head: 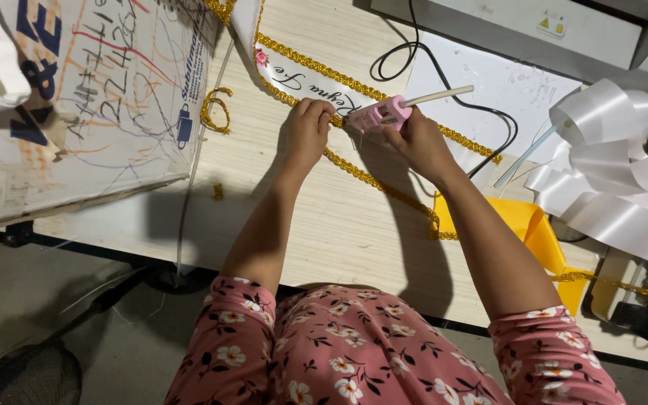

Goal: The person applies a gold glitter trim to the edges of a white satin sash. They use a hot glue gun to apply adhesive to the sash and then press the trim onto the glue, smoothing it down with their fingers.

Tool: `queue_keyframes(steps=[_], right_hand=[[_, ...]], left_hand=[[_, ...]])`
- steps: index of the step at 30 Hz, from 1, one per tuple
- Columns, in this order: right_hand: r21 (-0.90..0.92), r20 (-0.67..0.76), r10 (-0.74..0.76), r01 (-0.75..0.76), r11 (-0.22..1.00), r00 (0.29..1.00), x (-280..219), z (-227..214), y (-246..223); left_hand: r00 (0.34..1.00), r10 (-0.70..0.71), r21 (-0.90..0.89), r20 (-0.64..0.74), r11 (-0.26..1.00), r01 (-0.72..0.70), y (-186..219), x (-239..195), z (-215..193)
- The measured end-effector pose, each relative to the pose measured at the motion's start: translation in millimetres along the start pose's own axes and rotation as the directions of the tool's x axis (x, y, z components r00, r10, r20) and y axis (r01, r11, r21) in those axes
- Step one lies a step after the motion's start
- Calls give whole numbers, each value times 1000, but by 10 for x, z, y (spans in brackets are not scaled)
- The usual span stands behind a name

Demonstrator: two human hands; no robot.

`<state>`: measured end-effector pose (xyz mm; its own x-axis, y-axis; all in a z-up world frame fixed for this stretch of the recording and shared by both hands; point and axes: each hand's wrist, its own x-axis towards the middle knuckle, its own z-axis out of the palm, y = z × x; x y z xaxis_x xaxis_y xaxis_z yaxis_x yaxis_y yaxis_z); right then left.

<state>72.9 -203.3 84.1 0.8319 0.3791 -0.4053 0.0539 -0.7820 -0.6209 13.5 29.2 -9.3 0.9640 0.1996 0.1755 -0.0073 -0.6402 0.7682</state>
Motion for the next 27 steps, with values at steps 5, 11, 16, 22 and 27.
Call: queue_keyframes(steps=[5,11,16,22,27], right_hand=[[-28,16,25,-25,999,1000,12,17,-18],[-75,70,76,-71,995,995,0,-21,-124],[-49,79,101,-98,994,992,-34,-53,-88],[13,39,94,-94,995,995,-89,-94,-10],[35,43,130,-131,991,991,-138,-131,23]], left_hand=[[1000,-23,21,10,1000,23,28,13,-13],[1000,7,22,-6,1000,-7,-38,4,54],[999,22,-21,-50,1000,-23,-62,-13,88],[1000,6,56,10,998,-7,24,8,-7],[1000,-9,47,27,999,8,91,13,-71]])
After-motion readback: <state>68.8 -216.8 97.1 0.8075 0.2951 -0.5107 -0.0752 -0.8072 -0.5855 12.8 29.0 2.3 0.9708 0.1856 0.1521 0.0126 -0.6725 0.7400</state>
